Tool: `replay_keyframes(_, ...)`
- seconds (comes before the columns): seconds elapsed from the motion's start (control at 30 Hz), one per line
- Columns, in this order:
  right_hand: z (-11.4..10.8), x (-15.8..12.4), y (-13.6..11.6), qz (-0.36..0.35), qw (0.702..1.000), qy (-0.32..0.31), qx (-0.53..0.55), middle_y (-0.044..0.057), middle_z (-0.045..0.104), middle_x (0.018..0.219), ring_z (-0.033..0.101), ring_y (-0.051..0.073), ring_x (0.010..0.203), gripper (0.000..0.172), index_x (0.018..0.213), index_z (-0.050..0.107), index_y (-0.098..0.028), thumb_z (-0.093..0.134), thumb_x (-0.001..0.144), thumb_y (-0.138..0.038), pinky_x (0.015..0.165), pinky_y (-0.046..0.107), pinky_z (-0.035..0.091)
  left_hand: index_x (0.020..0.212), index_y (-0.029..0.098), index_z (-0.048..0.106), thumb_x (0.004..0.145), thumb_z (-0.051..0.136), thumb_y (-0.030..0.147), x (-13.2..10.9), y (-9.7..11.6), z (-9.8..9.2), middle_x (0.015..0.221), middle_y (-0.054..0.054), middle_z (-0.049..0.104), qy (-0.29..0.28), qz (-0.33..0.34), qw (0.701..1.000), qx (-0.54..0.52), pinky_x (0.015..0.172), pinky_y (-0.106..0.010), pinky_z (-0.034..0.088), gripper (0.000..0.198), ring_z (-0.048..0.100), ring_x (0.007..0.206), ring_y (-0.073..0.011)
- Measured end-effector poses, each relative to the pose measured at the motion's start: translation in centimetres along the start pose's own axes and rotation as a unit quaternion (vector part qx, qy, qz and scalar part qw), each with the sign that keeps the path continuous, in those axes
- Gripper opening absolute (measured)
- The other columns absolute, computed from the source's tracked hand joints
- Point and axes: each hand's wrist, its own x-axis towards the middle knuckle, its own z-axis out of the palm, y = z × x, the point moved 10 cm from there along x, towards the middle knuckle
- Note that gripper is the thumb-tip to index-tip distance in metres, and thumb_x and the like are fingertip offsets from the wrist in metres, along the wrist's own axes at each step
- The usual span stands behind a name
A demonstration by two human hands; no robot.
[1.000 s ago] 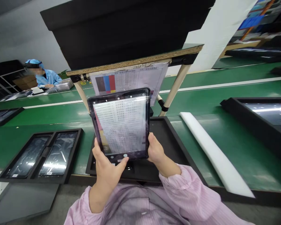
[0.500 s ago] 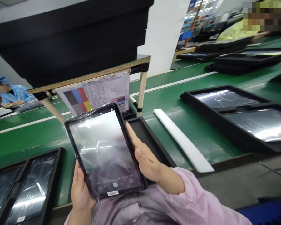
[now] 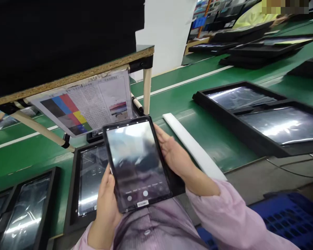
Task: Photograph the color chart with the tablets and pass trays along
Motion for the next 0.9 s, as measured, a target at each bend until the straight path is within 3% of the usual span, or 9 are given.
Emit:
replay_keyframes(0.1,-1.9,1.4,4.6,0.116,0.989,0.025,0.083,0.012,0.045,0.153,0.06,0.027,0.126,0.088,0.16,0.023,-0.023,0.024,0.093,-0.08,0.104,0.049,0.052,0.143,0.027,0.056,0.09,0.068,0.041,1.1,-2.1,2.5,0.134,-0.01,0.067,-0.008,-0.067,0.998,0.01,0.108,-0.045,0.05,0.056,0.066,0.12,-0.0269)
replay_keyframes(0.23,-4.0,2.0,6.8,0.166,0.986,0.028,0.006,0.014,0.042,0.155,0.048,0.027,0.138,0.094,0.162,0.014,-0.021,0.028,0.092,-0.081,0.117,0.05,0.039,0.138,0.018,0.059,0.094,0.061,0.04,2.8,-3.8,3.1,0.149,-0.014,0.053,-0.01,-0.064,0.996,0.065,0.119,-0.044,0.036,0.05,0.048,0.141,-0.0272)
replay_keyframes(0.3,-4.3,1.6,5.5,0.119,0.991,0.015,-0.05,0.012,0.043,0.154,0.044,0.026,0.142,0.089,0.162,0.017,-0.022,0.03,0.094,-0.078,0.121,0.051,0.031,0.144,0.02,0.054,0.094,0.06,0.046,2.8,-3.9,2.7,0.159,-0.013,0.04,-0.031,-0.045,0.993,0.104,0.123,-0.043,0.027,0.057,0.036,0.148,-0.0262)
replay_keyframes(0.37,-3.4,0.9,3.5,0.039,0.986,-0.025,-0.162,0.009,0.044,0.154,0.04,0.028,0.144,0.072,0.157,0.034,-0.026,0.032,0.099,-0.069,0.123,0.055,0.026,0.151,0.027,0.044,0.095,0.057,0.051,2.1,-2.6,2.1,0.165,-0.009,0.031,-0.056,0.013,0.989,0.138,0.124,-0.042,0.024,0.062,0.031,0.151,-0.024)
replay_keyframes(0.47,0.3,-0.7,2.5,-0.069,0.902,-0.126,-0.407,0.004,0.041,0.157,0.024,0.036,0.151,0.044,0.13,0.067,-0.032,0.038,0.104,-0.051,0.119,0.07,0.014,0.152,0.035,0.04,0.101,0.047,0.046,0.2,1.8,0.5,0.162,-0.005,0.037,-0.069,0.162,0.963,0.204,0.122,-0.041,0.031,0.052,0.039,0.147,-0.0213)
replay_keyframes(0.57,3.4,-1.8,4.1,-0.131,0.801,-0.188,-0.554,0.004,0.036,0.16,0.018,0.041,0.151,0.036,0.123,0.071,-0.031,0.041,0.104,-0.038,0.113,0.077,0.013,0.139,0.032,0.056,0.102,0.046,0.038,-1.0,6.1,-2.3,0.144,-0.007,0.054,-0.016,0.268,0.894,0.359,0.11,-0.039,0.044,0.039,0.056,0.128,-0.0214)
replay_keyframes(0.63,4.4,-2.1,4.9,-0.158,0.77,-0.196,-0.586,0.002,0.036,0.16,0.022,0.04,0.15,0.036,0.126,0.069,-0.032,0.042,0.104,-0.035,0.113,0.074,0.016,0.128,0.029,0.065,0.1,0.049,0.036,-1.2,8.4,-4.0,0.13,-0.009,0.058,0.032,0.307,0.821,0.48,0.103,-0.041,0.047,0.033,0.057,0.118,-0.023)
replay_keyframes(0.8,2.6,-1.8,3.8,-0.198,0.797,-0.121,-0.558,0.004,0.032,0.162,0.028,0.04,0.147,0.042,0.138,0.061,-0.036,0.033,0.106,-0.04,0.108,0.07,0.029,0.115,0.026,0.075,0.095,0.049,0.027,0.0,11.1,-6.5,0.116,-0.012,0.054,0.102,0.338,0.632,0.69,0.103,-0.055,0.04,0.033,0.049,0.111,-0.0297)
replay_keyframes(0.9,0.7,-2.0,3.5,-0.184,0.823,-0.09,-0.53,0.004,0.036,0.16,0.033,0.039,0.145,0.043,0.136,0.062,-0.037,0.032,0.106,-0.041,0.107,0.067,0.033,0.118,0.027,0.075,0.093,0.051,0.025,1.2,10.5,-6.7,0.118,-0.016,0.051,0.094,0.329,0.564,0.751,0.101,-0.06,0.037,0.035,0.043,0.114,-0.0342)
